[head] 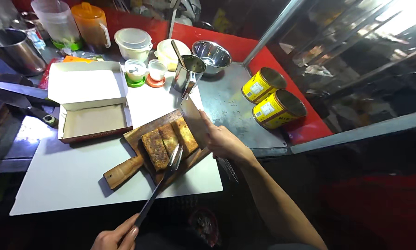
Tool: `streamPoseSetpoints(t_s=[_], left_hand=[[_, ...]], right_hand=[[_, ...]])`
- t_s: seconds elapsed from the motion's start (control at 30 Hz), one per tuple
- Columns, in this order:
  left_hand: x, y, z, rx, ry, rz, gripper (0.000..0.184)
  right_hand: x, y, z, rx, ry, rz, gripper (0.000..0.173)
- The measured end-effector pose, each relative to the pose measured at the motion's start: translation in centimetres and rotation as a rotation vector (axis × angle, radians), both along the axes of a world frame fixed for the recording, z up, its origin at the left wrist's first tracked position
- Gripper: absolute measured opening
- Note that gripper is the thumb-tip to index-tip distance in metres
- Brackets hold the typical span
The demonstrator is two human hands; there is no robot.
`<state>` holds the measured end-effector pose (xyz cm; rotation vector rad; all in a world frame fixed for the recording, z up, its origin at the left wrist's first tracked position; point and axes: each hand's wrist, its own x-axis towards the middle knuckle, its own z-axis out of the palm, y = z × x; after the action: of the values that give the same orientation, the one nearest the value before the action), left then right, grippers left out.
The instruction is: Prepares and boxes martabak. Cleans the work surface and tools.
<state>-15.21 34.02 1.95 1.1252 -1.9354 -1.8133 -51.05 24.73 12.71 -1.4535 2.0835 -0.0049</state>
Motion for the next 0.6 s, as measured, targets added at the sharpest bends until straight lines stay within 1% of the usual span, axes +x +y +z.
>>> streamPoseSetpoints(t_s=[0.1,0.17,0.3,0.4,0.5,0.57,0.6], left_hand=[[-4.5,-1.0,-0.9,-0.022,-0.059,-0.061,0.040],[-6.0,-1.4,-1.3,-0.033,-0.115,-0.062,0.041],[-6.3,-1.5,-1.0,-0.097,-0.183,-0.055,0.041],[-6.5,-1.2,-0.6,-0.129,-0.218,-0.052,0.041],[-7.1,-1.4,-0.7,-0.138,-0.226,-0.032,0.041],[-6.9,-1.2,-0.7,-0.125,-0.229,-0.024,0.041],[-6.4,-1.2,-0.8,-0.110,-0.219,-0.025,0.040]], right_hand=[[-0.2,-0.4,-2.2,0.129,0.083,0.045,0.090],[0.0,-0.3,-2.2,0.173,0.093,0.073,0.093],[-0.5,-0.4,-4.6,0.195,0.010,0.058,0.098],[-1.1,-0.6,-3.4,0.208,-0.055,0.091,0.100],[-1.1,-0.7,-4.7,0.171,-0.035,0.094,0.102],[-2.6,-1.3,-4.4,0.182,-0.119,0.151,0.102],[-3.8,-0.9,-3.7,0.174,-0.181,0.156,0.097]])
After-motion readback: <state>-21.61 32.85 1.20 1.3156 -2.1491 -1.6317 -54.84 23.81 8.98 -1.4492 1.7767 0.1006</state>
